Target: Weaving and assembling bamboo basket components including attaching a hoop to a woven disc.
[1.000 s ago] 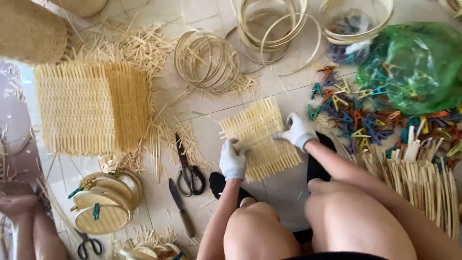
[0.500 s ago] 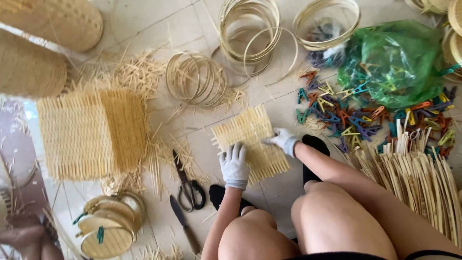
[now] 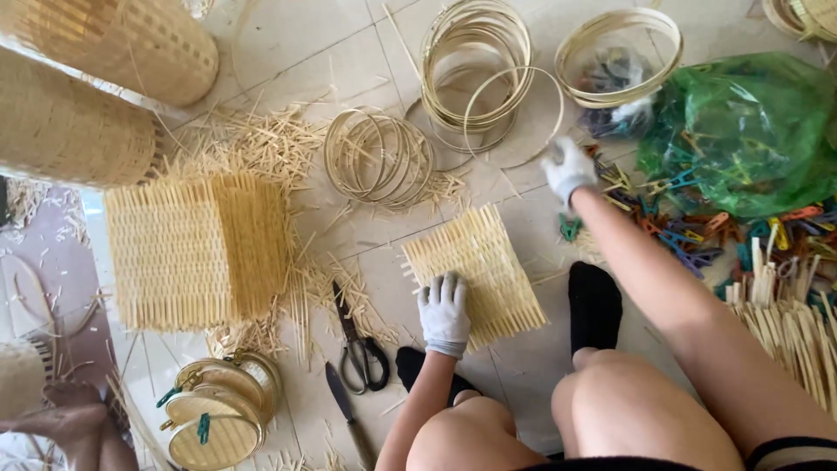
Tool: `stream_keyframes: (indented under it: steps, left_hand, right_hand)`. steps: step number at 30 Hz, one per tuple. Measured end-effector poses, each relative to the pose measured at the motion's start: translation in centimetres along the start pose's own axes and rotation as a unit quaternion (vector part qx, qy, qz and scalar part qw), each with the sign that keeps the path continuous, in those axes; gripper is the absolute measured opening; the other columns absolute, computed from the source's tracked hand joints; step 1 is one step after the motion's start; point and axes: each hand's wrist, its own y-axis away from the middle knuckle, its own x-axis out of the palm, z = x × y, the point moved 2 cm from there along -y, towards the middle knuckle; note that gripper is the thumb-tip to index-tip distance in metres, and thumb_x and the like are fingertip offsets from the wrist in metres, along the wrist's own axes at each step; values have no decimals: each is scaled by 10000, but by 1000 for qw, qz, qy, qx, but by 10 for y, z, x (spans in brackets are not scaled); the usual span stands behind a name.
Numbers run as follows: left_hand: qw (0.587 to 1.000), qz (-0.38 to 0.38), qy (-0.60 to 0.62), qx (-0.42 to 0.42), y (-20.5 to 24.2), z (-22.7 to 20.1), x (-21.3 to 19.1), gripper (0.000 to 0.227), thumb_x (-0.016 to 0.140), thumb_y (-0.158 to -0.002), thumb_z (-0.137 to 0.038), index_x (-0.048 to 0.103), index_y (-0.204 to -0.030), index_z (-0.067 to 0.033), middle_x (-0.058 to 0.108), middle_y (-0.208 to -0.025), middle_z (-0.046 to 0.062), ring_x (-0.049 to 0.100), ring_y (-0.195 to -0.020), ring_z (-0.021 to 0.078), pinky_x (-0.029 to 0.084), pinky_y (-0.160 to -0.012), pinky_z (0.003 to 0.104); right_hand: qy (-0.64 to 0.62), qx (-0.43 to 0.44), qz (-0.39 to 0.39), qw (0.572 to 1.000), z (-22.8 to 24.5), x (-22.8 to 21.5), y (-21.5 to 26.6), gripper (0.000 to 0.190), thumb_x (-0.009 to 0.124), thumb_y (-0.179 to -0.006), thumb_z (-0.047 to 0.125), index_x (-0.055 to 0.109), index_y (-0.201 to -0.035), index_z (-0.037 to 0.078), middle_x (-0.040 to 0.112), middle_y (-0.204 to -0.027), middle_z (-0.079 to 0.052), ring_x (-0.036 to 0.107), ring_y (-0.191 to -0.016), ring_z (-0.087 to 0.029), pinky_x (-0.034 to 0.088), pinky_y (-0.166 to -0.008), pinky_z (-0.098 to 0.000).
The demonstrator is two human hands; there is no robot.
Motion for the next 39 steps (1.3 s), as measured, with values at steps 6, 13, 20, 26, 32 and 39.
stream_keyframes:
  steps: [6, 13, 20, 26, 32, 39]
  left_hand:
    - [1000, -13, 1, 2, 0, 1, -1, 446, 609, -779, -77, 639, -1224, -80, 630, -1320, 135, 564, -1235, 338, 430, -1012, 515]
    - [1000, -2, 15, 17, 6, 3, 4, 450, 610, -789, -67, 636, -1238, -86, 628, -1326, 128, 572, -1234, 335, 441, -1008, 502]
    - [1000, 10, -2, 18, 9, 1, 5, 480, 615, -760, -72, 635, -1239, -94, 625, -1325, 133, 567, -1238, 341, 425, -1029, 523]
    - [1000, 14, 4, 21, 4, 6, 5, 476, 616, -779, -62, 629, -1254, -94, 621, -1336, 140, 562, -1244, 347, 419, -1038, 511]
    - [1000, 9, 13, 10, 4, 6, 9, 499, 613, -747, -42, 636, -1242, -101, 626, -1328, 131, 564, -1242, 343, 418, -1040, 514]
    - [999, 26, 11, 18, 6, 7, 6, 492, 613, -772, -57, 623, -1263, -91, 614, -1348, 137, 562, -1244, 340, 422, -1021, 512]
  right_hand:
    - [183, -164, 51, 968, -20, 28, -48, 351, 616, -929, 187, 676, -1273, 150, 657, -1273, -252, 628, -1076, -472, 505, -908, -534]
    - [125, -126, 55, 983, 0, 11, -18, 303, 665, -1004, 374, 694, -1244, 192, 707, -1267, -187, 670, -1162, -397, 536, -1031, -479]
    - [199, -38, 113, 973, 34, -9, -3, 566, 614, -927, 391, 510, -1458, 222, 641, -1144, -302, 641, -997, -486, 505, -855, -552]
    - [190, -2, 169, 967, 26, 3, -24, 432, 566, -993, 414, 592, -1374, 211, 701, -1122, -243, 661, -1044, -447, 513, -908, -535]
    - [143, 19, 123, 982, 17, 3, -12, 383, 750, -885, 335, 667, -1179, 104, 739, -1070, -188, 687, -1034, -397, 542, -900, -480]
    - [-197, 116, 4, 974, 25, -33, 24, 405, 767, -794, 205, 614, -1144, 70, 740, -966, -123, 753, -804, -266, 615, -728, -409]
